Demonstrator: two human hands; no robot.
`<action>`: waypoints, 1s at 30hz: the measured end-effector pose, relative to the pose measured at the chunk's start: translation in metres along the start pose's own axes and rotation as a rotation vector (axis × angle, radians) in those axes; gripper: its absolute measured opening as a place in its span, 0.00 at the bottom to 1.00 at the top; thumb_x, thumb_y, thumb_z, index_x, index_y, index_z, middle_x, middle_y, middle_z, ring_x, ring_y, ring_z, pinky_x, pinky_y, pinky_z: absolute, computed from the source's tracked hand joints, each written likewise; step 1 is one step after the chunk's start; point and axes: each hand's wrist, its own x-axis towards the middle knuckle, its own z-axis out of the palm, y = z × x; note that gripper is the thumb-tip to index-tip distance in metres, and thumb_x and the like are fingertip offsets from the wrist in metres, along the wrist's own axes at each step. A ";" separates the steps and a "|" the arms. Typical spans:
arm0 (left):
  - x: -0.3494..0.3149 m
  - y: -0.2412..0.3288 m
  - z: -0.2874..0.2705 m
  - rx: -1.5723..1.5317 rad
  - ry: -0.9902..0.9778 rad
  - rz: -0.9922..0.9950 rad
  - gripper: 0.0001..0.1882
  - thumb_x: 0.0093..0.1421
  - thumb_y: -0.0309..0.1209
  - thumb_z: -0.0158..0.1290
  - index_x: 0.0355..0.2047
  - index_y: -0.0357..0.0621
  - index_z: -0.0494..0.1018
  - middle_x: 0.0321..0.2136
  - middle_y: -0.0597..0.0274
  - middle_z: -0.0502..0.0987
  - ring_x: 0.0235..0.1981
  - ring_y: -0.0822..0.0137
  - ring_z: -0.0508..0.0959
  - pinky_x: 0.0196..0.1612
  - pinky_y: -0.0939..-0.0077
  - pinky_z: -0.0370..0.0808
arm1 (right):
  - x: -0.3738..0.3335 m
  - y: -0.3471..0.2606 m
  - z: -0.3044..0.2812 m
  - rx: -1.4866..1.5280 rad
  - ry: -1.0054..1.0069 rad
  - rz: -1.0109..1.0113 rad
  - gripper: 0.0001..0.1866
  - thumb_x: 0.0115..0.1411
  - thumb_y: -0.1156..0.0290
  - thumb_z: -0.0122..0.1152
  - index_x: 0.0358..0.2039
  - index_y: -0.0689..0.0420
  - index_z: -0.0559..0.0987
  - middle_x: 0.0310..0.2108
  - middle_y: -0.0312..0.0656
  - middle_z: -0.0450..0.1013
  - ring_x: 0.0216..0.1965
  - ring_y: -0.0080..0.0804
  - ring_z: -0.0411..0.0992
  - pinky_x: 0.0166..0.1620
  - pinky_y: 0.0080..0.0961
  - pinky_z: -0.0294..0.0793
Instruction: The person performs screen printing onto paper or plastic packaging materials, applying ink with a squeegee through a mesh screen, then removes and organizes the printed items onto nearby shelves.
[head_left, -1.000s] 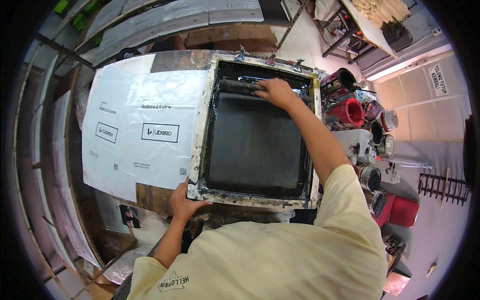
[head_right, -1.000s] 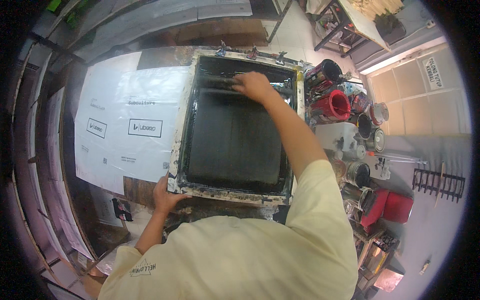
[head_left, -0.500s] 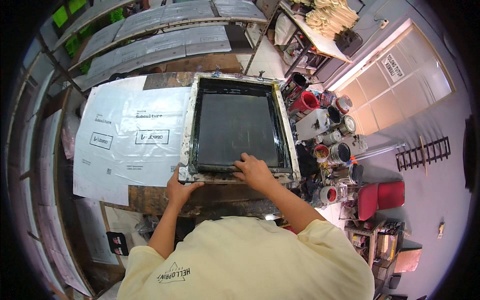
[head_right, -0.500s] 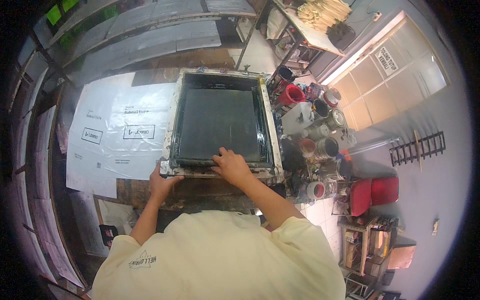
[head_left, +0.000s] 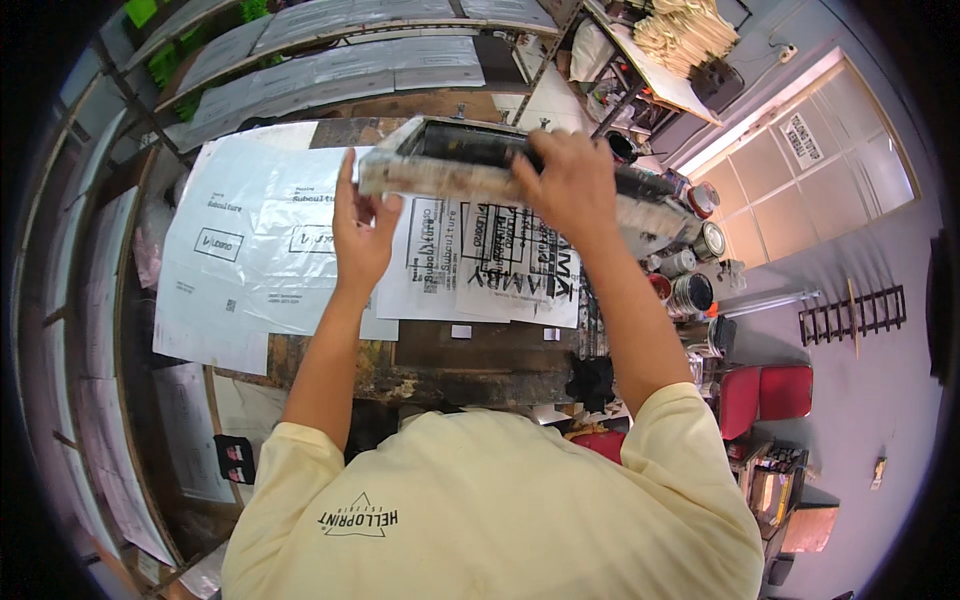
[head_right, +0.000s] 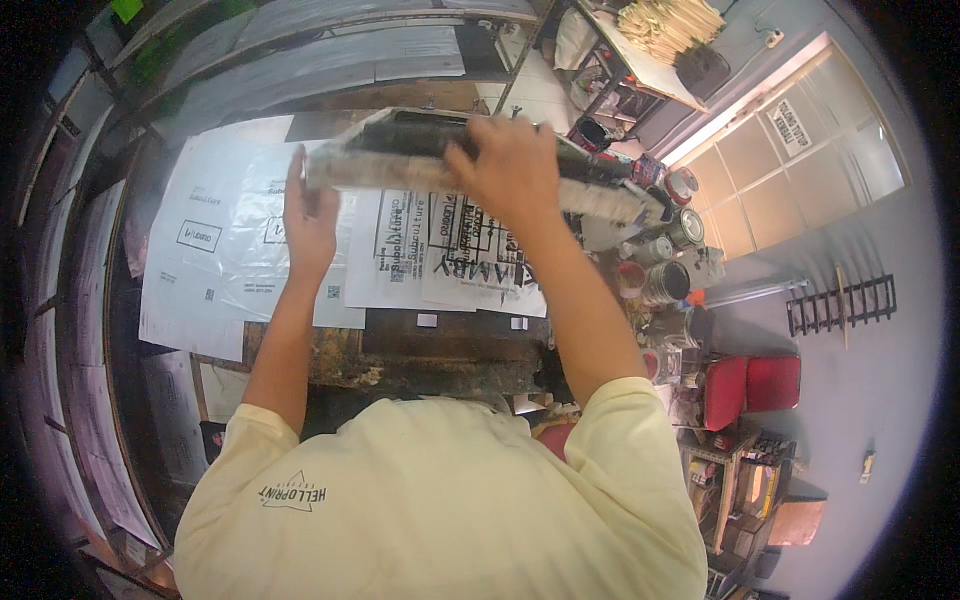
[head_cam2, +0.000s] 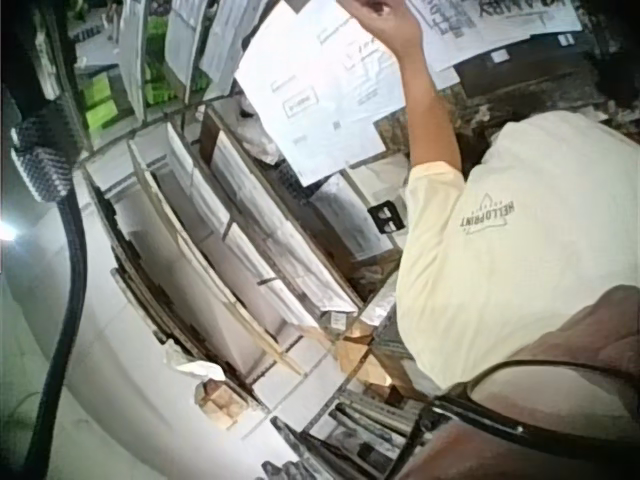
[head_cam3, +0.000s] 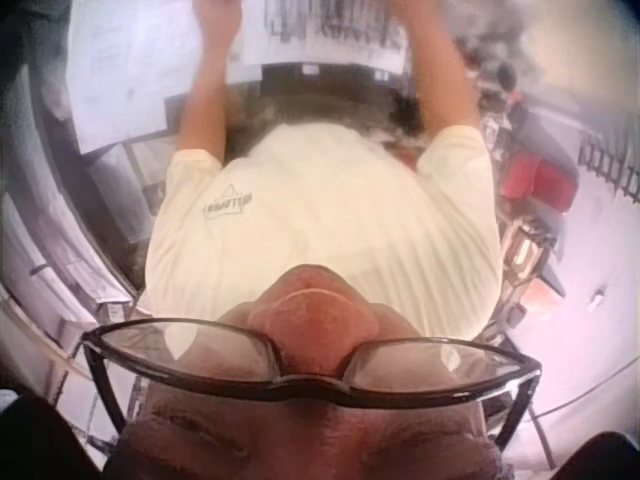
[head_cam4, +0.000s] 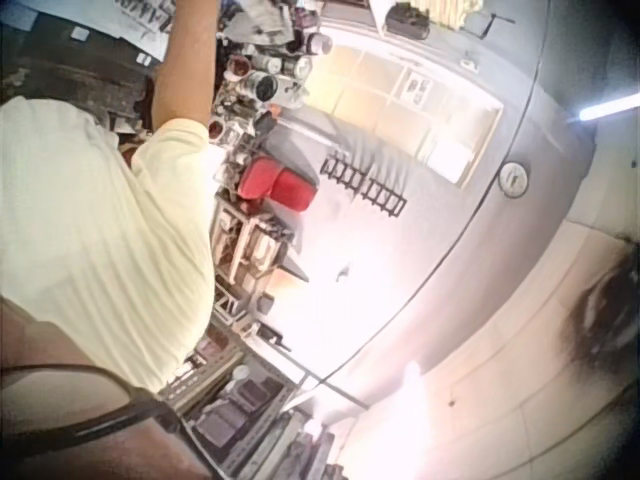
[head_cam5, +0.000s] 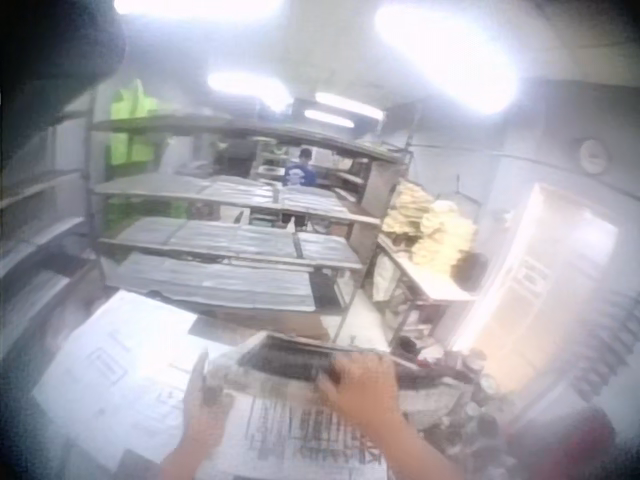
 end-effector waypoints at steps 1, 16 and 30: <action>0.005 -0.015 -0.004 -0.017 0.034 -0.018 0.37 0.64 0.46 0.62 0.64 0.33 0.67 0.45 0.57 0.79 0.45 0.68 0.76 0.50 0.74 0.74 | 0.015 0.003 -0.003 0.003 0.001 0.008 0.21 0.59 0.49 0.64 0.36 0.55 0.82 0.31 0.42 0.78 0.38 0.43 0.75 0.47 0.44 0.66; -0.049 -0.192 -0.003 1.249 -0.318 -0.740 0.52 0.47 0.42 0.74 0.65 0.34 0.57 0.55 0.38 0.70 0.55 0.39 0.73 0.53 0.49 0.78 | 0.054 0.016 -0.010 -0.009 -0.007 0.037 0.23 0.60 0.46 0.63 0.36 0.55 0.84 0.32 0.45 0.80 0.38 0.45 0.78 0.46 0.42 0.68; -0.034 -0.233 -0.026 0.255 -0.233 -0.749 0.14 0.67 0.32 0.56 0.44 0.32 0.79 0.33 0.59 0.83 0.33 0.67 0.81 0.38 0.70 0.78 | 0.061 0.019 -0.010 0.003 -0.012 0.066 0.24 0.59 0.45 0.64 0.39 0.55 0.85 0.31 0.45 0.80 0.39 0.46 0.78 0.46 0.43 0.69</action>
